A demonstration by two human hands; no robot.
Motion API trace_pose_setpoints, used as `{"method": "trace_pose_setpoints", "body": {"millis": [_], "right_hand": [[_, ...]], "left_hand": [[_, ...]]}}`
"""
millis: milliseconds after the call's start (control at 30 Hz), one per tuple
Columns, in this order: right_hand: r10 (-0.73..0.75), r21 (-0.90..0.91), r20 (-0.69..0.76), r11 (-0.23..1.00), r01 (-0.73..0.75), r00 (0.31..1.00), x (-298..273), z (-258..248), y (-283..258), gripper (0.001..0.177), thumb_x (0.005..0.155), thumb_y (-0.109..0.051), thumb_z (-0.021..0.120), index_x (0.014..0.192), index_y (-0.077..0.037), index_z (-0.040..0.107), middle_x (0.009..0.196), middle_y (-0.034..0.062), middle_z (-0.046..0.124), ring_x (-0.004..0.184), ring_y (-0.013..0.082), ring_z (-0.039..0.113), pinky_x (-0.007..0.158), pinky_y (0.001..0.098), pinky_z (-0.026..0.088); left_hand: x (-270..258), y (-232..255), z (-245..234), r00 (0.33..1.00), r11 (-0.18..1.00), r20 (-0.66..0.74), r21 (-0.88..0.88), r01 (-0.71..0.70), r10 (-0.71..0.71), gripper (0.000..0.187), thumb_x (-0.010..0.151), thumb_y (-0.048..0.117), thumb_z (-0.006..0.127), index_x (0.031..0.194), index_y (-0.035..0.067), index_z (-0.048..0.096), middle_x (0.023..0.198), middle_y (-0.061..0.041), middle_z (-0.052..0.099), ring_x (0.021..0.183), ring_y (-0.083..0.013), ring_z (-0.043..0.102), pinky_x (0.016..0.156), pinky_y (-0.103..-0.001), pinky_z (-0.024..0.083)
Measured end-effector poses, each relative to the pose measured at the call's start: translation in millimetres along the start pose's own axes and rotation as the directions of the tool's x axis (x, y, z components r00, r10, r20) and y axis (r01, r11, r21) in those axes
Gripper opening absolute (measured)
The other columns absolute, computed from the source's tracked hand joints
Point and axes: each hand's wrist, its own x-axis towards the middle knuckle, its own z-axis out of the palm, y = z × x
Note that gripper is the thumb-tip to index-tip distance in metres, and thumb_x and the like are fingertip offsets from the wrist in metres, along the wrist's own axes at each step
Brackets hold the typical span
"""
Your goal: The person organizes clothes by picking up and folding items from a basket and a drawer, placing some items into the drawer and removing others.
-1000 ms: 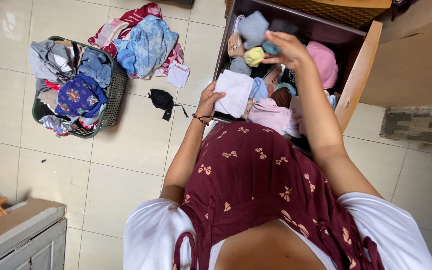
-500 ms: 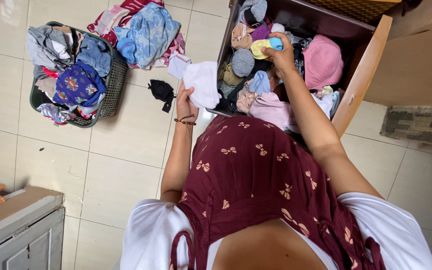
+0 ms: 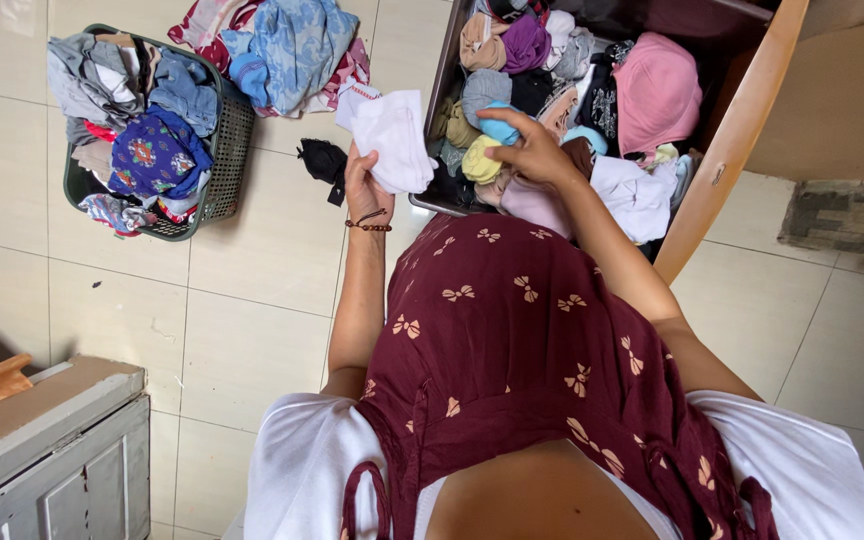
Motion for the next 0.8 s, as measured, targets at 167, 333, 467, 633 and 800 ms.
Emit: {"method": "trace_pose_setpoints", "body": {"millis": [167, 333, 467, 633, 800], "right_hand": [[-0.157, 0.073, 0.035, 0.985, 0.154, 0.987, -9, 9, 11, 0.076, 0.087, 0.003, 0.075, 0.155, -0.015, 0.046, 0.151, 0.0092, 0.052, 0.125, 0.0141, 0.056, 0.090, 0.0227, 0.052], [-0.124, 0.065, 0.071, 0.991, 0.119, 0.990, -23, 16, 28, 0.085, 0.084, 0.002, 0.071, 0.156, -0.013, 0.029, 0.156, 0.0084, 0.037, 0.118, 0.0151, 0.060, 0.082, 0.0263, 0.056], [-0.068, 0.020, 0.050, 0.998, 0.068, 0.996, -27, 16, 62, 0.048, 0.099, -0.007, 0.069, 0.144, -0.010, 0.052, 0.125, 0.0091, 0.069, 0.109, 0.0165, 0.071, 0.093, 0.0279, 0.057], [-0.109, -0.134, -0.385, 0.989, 0.062, 0.916, -39, -53, 82, 0.033, 0.099, -0.001, 0.062, 0.131, -0.007, 0.067, 0.115, 0.0116, 0.075, 0.105, 0.0214, 0.073, 0.095, 0.0320, 0.059], [-0.149, -0.537, -0.226, 0.843, 0.005, 0.963, -51, -85, 92, 0.057, 0.080, -0.012, 0.082, 0.133, -0.002, 0.064, 0.116, 0.0238, 0.068, 0.104, 0.0378, 0.066, 0.089, 0.0438, 0.053]], "left_hand": [[-5, -14, 2, 0.998, 0.999, 0.042, 0.014, 0.045, -0.046, 0.065, 0.093, 0.006, 0.059, 0.153, -0.007, 0.036, 0.149, -0.021, 0.052, 0.140, -0.0300, 0.053, 0.119, -0.042, 0.045], [-8, -19, 1, 0.997, 0.996, 0.029, 0.046, 0.074, -0.076, 0.065, 0.092, 0.006, 0.059, 0.152, -0.006, 0.037, 0.146, -0.021, 0.053, 0.137, -0.0293, 0.055, 0.117, -0.041, 0.047], [-8, -24, 0, 0.996, 0.996, 0.011, 0.035, 0.086, -0.087, 0.063, 0.093, 0.005, 0.059, 0.151, -0.007, 0.039, 0.144, -0.022, 0.054, 0.134, -0.0290, 0.057, 0.115, -0.041, 0.048], [-8, -22, 1, 0.997, 0.997, 0.028, 0.035, 0.072, -0.073, 0.061, 0.094, 0.004, 0.059, 0.150, -0.007, 0.039, 0.145, -0.021, 0.055, 0.135, -0.0286, 0.056, 0.117, -0.041, 0.047], [-7, -23, 4, 0.996, 0.996, 0.048, 0.053, 0.069, -0.071, 0.061, 0.094, 0.005, 0.058, 0.150, -0.006, 0.038, 0.145, -0.021, 0.054, 0.137, -0.0291, 0.055, 0.118, -0.042, 0.045]]}}
